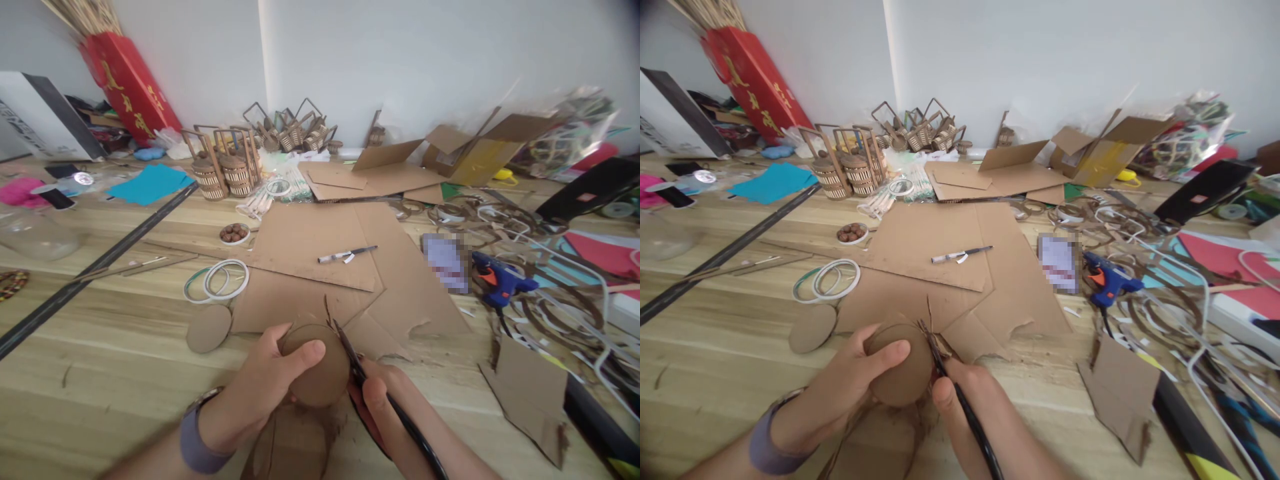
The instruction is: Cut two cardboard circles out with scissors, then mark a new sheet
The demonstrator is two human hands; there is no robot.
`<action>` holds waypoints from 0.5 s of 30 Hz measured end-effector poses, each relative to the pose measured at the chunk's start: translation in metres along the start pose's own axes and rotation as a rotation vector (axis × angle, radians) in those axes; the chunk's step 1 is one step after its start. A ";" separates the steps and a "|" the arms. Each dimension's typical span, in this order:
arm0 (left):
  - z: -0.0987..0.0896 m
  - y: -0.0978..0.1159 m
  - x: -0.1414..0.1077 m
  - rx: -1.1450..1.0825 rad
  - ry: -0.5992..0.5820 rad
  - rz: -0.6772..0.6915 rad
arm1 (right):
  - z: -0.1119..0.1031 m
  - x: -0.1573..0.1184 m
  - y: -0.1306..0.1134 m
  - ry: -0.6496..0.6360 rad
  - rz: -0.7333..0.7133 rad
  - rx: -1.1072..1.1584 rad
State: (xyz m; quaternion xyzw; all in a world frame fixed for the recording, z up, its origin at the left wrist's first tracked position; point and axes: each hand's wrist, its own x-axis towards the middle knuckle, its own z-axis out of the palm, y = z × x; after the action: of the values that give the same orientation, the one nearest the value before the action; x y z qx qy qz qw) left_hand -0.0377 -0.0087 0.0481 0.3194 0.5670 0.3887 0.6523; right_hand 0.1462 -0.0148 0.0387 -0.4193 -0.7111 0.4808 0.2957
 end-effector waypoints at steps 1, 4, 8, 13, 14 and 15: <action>0.000 0.000 0.000 -0.004 0.000 0.004 | 0.000 -0.001 0.003 0.000 0.003 -0.012; 0.000 0.000 0.002 -0.031 0.006 0.011 | 0.003 -0.004 0.013 0.029 0.007 -0.034; -0.001 -0.001 0.003 -0.015 0.017 0.001 | 0.007 -0.008 0.026 0.101 0.015 -0.032; -0.002 0.000 0.001 -0.011 -0.001 0.018 | 0.005 -0.010 0.025 0.107 0.023 -0.046; -0.003 0.000 0.001 -0.012 0.001 0.016 | 0.004 -0.011 0.023 0.094 0.025 -0.041; -0.003 0.001 0.000 -0.012 0.004 0.015 | 0.003 -0.011 0.021 0.077 0.028 -0.038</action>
State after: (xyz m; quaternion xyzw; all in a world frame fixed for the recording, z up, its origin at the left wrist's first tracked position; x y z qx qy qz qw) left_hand -0.0406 -0.0081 0.0485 0.3191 0.5636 0.3974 0.6501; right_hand 0.1557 -0.0221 0.0175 -0.4527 -0.7024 0.4548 0.3080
